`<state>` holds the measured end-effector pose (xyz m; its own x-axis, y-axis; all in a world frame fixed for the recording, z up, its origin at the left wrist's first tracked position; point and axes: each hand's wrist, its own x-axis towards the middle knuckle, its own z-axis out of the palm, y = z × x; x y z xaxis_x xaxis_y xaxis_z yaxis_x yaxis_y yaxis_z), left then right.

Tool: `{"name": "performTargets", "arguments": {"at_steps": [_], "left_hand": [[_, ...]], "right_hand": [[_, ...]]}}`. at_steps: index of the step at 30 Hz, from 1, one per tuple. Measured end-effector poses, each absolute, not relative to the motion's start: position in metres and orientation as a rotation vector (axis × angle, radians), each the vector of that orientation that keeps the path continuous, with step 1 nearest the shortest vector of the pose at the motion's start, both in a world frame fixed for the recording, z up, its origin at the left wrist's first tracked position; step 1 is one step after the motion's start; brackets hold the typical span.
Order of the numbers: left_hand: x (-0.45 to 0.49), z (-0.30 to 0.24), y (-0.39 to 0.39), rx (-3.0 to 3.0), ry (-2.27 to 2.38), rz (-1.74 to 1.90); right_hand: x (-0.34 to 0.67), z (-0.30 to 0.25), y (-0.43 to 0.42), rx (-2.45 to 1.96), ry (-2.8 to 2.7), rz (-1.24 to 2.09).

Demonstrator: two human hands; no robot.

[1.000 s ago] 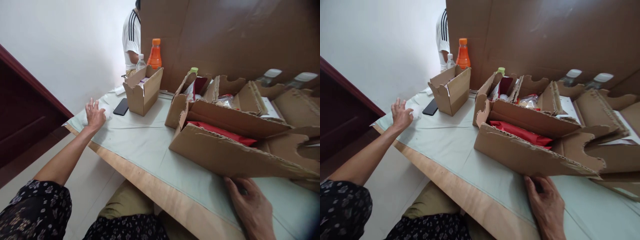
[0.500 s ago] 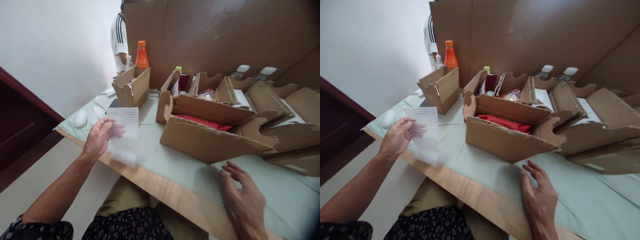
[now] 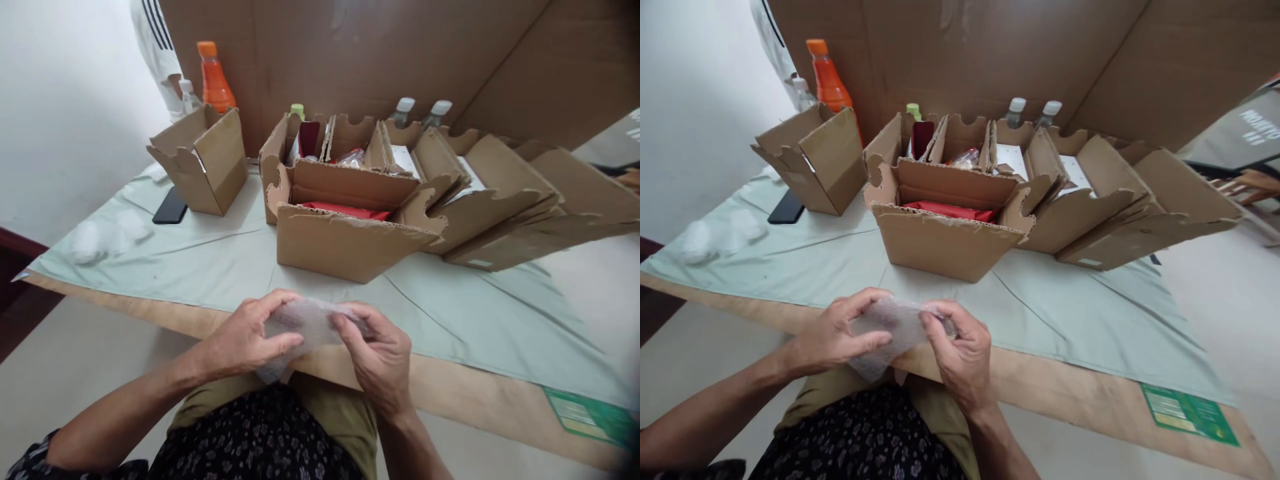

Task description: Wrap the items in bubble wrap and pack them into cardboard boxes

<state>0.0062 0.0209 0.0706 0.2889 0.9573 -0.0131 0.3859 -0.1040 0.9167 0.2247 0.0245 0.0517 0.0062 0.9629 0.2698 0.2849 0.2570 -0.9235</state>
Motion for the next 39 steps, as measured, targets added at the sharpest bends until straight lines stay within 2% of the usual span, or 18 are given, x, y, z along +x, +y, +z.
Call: {"name": "performTargets", "arguments": {"at_steps": [5,9,13,20,25,28,32,39], "left_hand": [[-0.012,0.044,0.018,1.575,1.262,0.478],[-0.031,0.043,0.026,1.400,1.250,0.606],[-0.030,0.036,0.050,1.315,1.300,0.812],[-0.026,0.000,0.058,2.087,1.774,0.828],[-0.013,0.011,0.034,2.572,1.587,0.905],[0.006,0.010,0.028,2.734,1.426,0.749],[0.014,-0.014,0.031,2.830,1.449,0.389],[0.003,-0.029,0.029,2.806,1.415,0.170]], "right_hand": [[0.251,0.034,0.022,-1.293,-1.146,0.668],[0.273,0.014,0.017,-1.357,-1.036,0.657],[0.284,-0.001,0.015,-1.497,-1.164,0.551],[0.317,-0.025,0.015,-1.684,-1.585,0.173],[0.301,-0.008,0.016,-1.500,-1.818,0.049],[0.255,0.001,0.029,-1.312,-2.089,0.150],[0.216,-0.009,0.044,-1.260,-2.403,0.248],[0.281,-0.035,0.017,-1.512,-2.419,0.134]]}}
